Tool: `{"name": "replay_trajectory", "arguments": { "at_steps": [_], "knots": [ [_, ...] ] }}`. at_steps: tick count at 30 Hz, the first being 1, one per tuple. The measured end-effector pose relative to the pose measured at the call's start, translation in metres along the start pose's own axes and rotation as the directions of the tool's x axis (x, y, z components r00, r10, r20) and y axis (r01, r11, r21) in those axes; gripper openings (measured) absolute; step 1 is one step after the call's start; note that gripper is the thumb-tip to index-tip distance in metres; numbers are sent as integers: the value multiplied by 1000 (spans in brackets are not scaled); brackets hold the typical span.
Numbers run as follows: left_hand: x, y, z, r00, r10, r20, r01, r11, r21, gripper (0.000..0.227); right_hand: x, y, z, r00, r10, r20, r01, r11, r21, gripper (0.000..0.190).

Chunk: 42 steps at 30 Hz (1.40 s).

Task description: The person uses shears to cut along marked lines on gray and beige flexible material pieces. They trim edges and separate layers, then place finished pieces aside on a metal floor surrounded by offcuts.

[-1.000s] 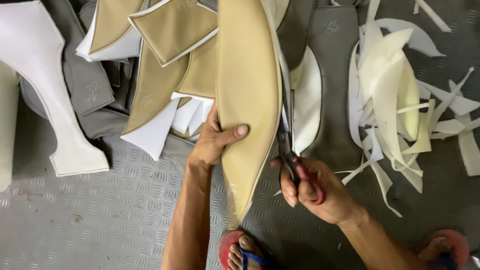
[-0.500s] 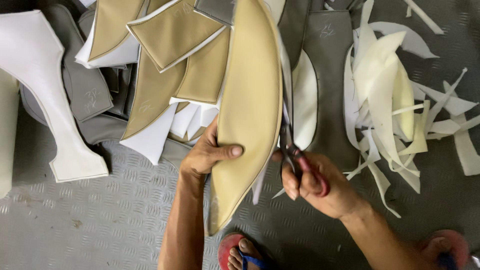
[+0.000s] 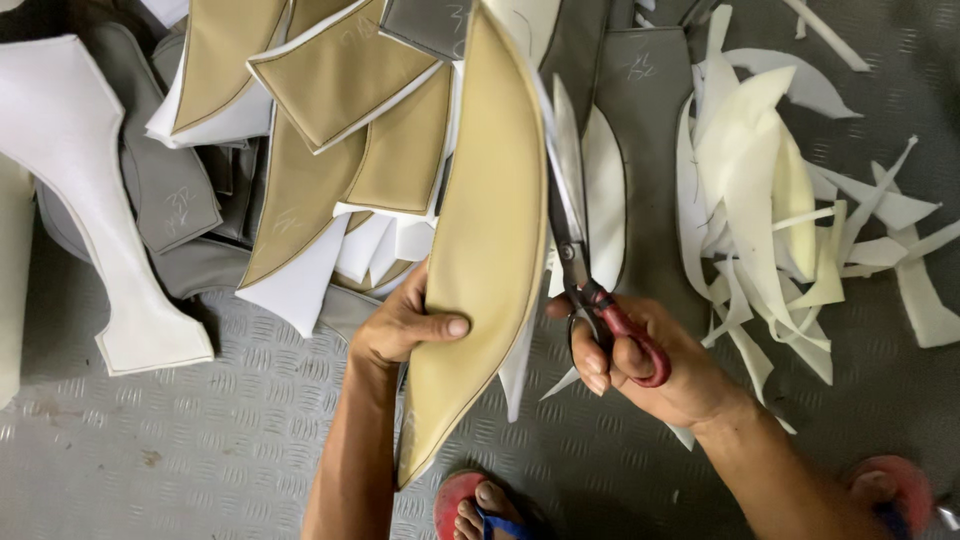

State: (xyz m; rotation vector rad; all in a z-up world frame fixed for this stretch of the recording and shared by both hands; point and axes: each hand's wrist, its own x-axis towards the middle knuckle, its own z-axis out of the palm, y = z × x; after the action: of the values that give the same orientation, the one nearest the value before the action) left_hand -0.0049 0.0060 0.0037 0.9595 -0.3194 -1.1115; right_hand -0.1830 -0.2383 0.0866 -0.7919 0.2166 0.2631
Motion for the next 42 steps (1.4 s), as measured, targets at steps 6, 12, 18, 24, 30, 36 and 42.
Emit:
{"name": "replay_trajectory", "arguments": {
  "at_steps": [6, 12, 18, 24, 30, 36, 42],
  "knots": [
    [-7, 0, -7, 999, -46, 7, 46, 999, 9, 97, -5, -3, 5, 997, 39, 61, -39, 999, -9, 86],
    [-12, 3, -9, 975, -212, 67, 201, 970, 136, 86, -5, 1, 2, 1000, 17, -5, -17, 1000, -11, 83],
    [-17, -1, -15, 966, -252, 61, 244, 963, 110, 87, -8, 1, -5, 999, 14, 40, -10, 997, -79, 74],
    [-20, 0, -21, 959, -278, 55, 269, 954, 131, 91, -11, -6, -8, 995, 100, 0, -98, 975, -202, 84],
    [-27, 9, -20, 927, -365, 89, 339, 914, 222, 93, -10, -23, -13, 998, 33, 60, -20, 978, -206, 86],
    [-30, 18, -17, 908, -393, 143, 345, 898, 272, 89, -4, -29, -17, 999, 15, 47, -1, 961, -275, 82],
    [-31, 19, -20, 911, -384, 151, 332, 900, 283, 91, -5, -26, -24, 997, 79, -16, -80, 960, -268, 78]
  ]
}}
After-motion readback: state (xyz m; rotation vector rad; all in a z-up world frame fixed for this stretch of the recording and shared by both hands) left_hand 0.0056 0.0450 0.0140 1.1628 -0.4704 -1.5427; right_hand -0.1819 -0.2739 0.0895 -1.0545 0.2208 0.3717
